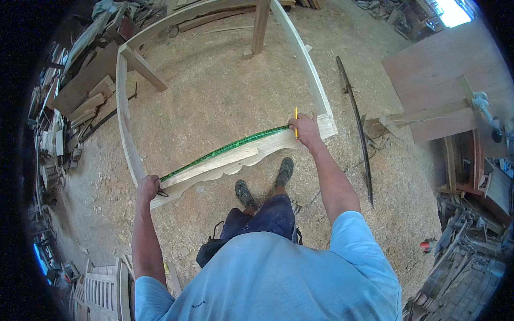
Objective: Measuring and cutting wood using a hand saw in a workshop environment.
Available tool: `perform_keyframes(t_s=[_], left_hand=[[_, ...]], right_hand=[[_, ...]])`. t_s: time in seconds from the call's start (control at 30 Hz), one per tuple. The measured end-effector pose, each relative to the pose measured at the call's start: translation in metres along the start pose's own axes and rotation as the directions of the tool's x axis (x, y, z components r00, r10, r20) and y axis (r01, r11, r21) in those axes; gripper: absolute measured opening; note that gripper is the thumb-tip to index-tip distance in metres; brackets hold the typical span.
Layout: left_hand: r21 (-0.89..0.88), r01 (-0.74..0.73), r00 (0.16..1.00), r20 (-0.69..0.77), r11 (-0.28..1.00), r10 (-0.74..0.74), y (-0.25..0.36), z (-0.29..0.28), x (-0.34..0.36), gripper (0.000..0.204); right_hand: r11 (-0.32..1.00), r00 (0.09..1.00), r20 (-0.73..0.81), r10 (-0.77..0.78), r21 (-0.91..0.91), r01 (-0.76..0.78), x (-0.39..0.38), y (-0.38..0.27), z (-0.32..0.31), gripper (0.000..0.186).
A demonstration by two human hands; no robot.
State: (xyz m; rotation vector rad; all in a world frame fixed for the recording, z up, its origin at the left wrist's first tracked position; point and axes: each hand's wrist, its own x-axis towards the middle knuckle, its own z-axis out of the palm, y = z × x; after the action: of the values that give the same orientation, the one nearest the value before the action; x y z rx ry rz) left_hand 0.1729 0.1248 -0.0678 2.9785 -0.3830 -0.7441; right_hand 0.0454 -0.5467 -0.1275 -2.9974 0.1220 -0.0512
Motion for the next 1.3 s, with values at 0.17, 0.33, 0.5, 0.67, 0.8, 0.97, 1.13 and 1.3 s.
perform_keyframes(t_s=[0.17,0.33,0.5,0.67,0.8,0.97,1.13,1.3], left_hand=[[0.002,0.037,0.999,0.033,0.999,-0.037,0.001,-0.003,0.000,0.028],[-0.017,0.027,0.999,0.028,0.999,-0.027,-0.001,-0.003,0.000,0.028],[-0.036,0.019,0.998,0.054,0.999,-0.017,-0.003,-0.002,0.006,0.027],[-0.029,0.011,0.999,0.038,1.000,-0.010,-0.001,-0.004,0.005,0.028],[0.004,0.044,0.999,0.026,0.999,-0.044,0.002,-0.005,0.003,0.029],[-0.010,0.046,0.997,0.056,0.999,-0.046,-0.001,-0.005,0.006,0.028],[0.020,0.062,0.996,0.065,0.998,-0.063,-0.004,-0.001,0.011,0.028],[-0.017,0.050,0.998,0.037,0.999,-0.050,-0.003,-0.001,0.007,0.028]], right_hand=[[0.999,0.999,0.022,0.044,-0.001,-0.044,-0.002,-0.001,-0.004,0.020],[0.998,0.995,-0.070,0.068,0.015,-0.067,-0.008,0.011,-0.003,0.023],[0.998,0.939,-0.343,0.006,0.064,0.017,-0.018,0.038,0.004,0.029],[0.909,0.970,-0.127,0.208,0.392,-0.144,-0.023,0.058,-0.002,0.031],[0.923,0.984,-0.051,0.170,0.358,-0.141,-0.017,0.063,-0.013,0.027],[0.928,0.985,-0.015,0.169,0.338,-0.154,-0.011,0.062,-0.021,0.023],[0.925,0.987,-0.010,0.162,0.350,-0.148,-0.012,0.062,-0.023,0.024],[0.980,0.996,-0.025,0.089,0.180,-0.083,-0.018,0.055,-0.020,0.023]])
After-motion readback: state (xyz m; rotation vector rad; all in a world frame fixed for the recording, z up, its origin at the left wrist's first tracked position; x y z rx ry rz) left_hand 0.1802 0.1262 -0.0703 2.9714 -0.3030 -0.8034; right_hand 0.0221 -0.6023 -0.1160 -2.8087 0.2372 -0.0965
